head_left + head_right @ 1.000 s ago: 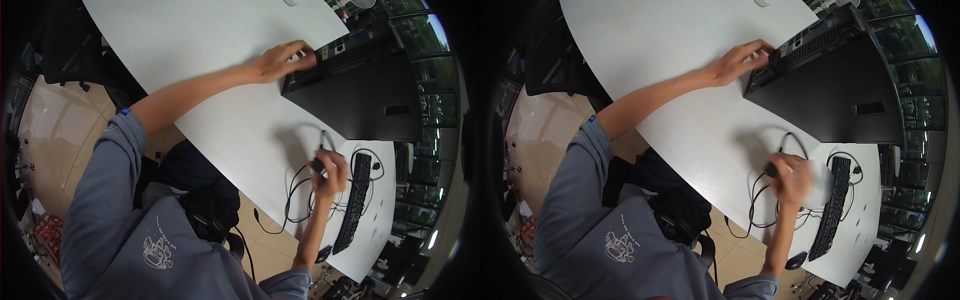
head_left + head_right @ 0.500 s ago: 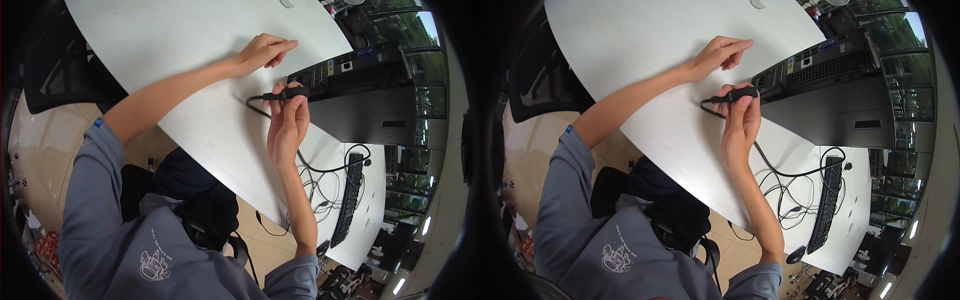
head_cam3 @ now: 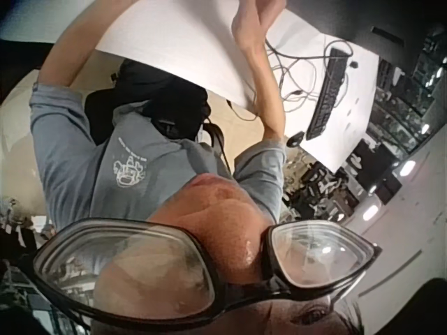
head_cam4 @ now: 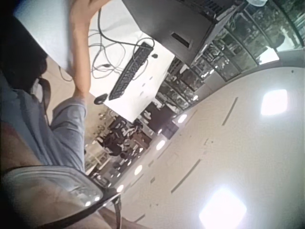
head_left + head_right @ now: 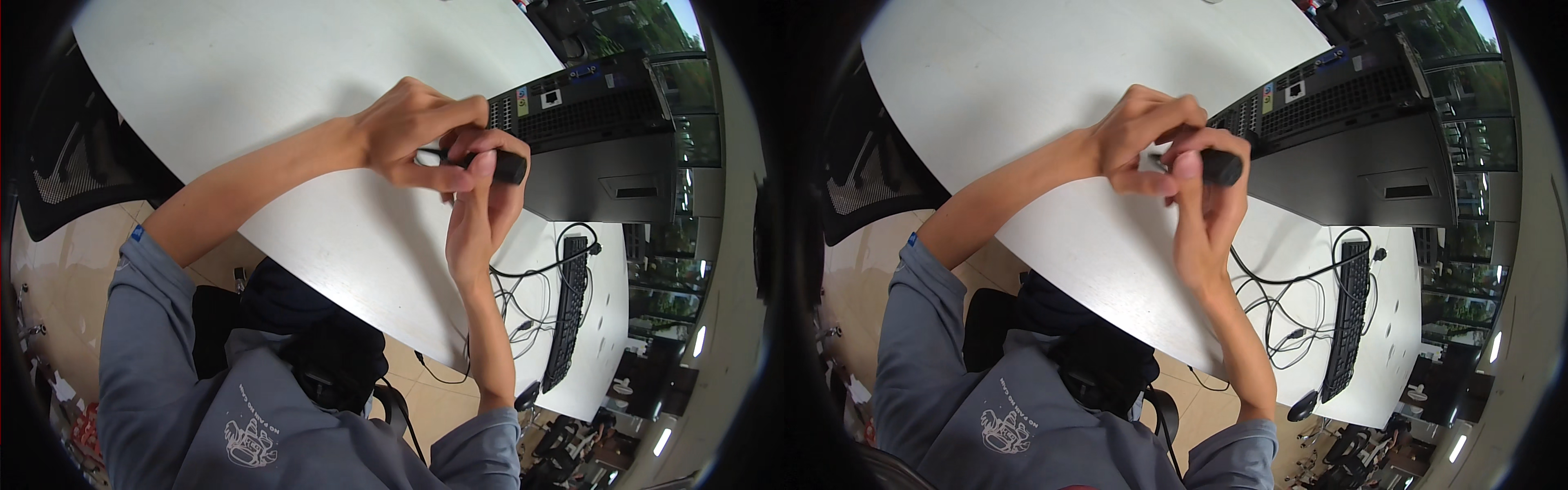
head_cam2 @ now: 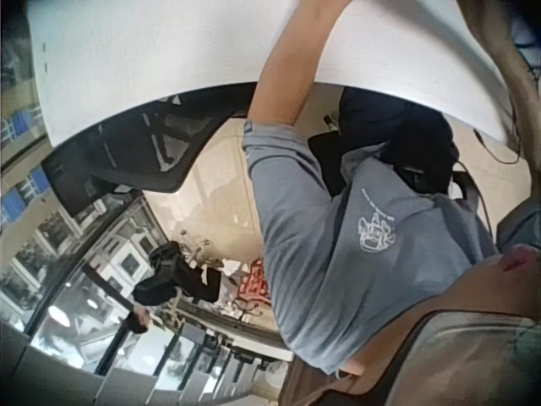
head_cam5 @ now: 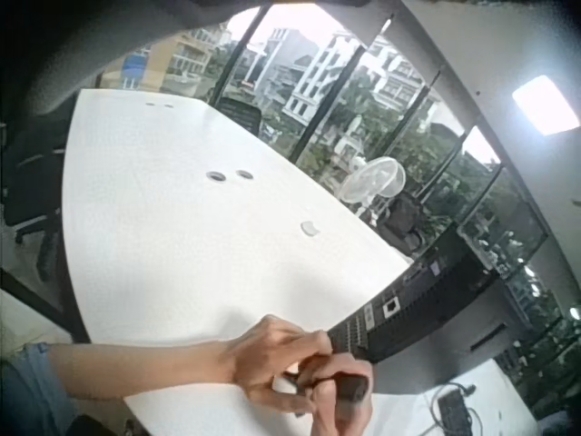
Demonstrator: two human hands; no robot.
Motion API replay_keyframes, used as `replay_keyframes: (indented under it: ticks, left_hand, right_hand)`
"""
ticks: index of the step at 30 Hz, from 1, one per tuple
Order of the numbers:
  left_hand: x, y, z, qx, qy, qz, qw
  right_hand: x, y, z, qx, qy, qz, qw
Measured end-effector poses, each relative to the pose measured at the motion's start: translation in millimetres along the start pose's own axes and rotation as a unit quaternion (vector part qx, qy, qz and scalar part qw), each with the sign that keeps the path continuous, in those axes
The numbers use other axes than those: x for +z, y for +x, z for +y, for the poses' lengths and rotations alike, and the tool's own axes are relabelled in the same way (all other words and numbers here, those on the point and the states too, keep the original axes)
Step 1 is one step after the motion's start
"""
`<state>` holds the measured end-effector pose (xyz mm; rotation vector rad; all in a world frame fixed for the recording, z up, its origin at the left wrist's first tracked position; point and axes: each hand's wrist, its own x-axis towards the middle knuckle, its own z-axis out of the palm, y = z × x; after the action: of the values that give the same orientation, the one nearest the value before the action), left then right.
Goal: Insert the optical drive into the PC case, attach the side panel, and connect cables to the rear of the machine.
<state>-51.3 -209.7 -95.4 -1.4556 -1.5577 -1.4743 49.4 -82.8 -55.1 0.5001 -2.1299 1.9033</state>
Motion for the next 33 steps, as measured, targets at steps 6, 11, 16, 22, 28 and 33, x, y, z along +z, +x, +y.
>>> replay_keyframes:
  ticks: [6,11,16,22,28,33]
  left_hand:
    - [9.7,-2.0,-3.4,0.098,0.096,0.092,0.986]
    - [6.7,-2.7,0.8,0.012,0.063,0.028,0.998]
    - [-32.4,9.6,-21.6,0.032,0.236,-0.007,0.971]
    - [-46.8,7.1,-30.9,-0.058,0.269,-0.129,0.953]
    - [-25.7,0.0,-26.1,-0.108,0.339,-0.224,0.907]
    - [-17.8,-6.8,-31.8,-0.115,0.37,-0.22,0.895]
  right_hand:
    - [-14.8,3.7,-8.6,-0.094,-0.155,-0.027,0.983]
    - [-29.5,7.2,-11.3,-0.065,-0.053,-0.052,0.995]
    - [-39.0,-3.1,-15.2,-0.101,-0.186,-0.016,0.977]
    - [-76.2,-30.6,-12.7,-0.28,-0.322,0.088,0.9]
    - [-117.1,-19.9,-30.1,-0.277,-0.34,0.288,0.851]
    - [-168.2,-21.0,-38.8,-0.295,-0.327,0.367,0.819]
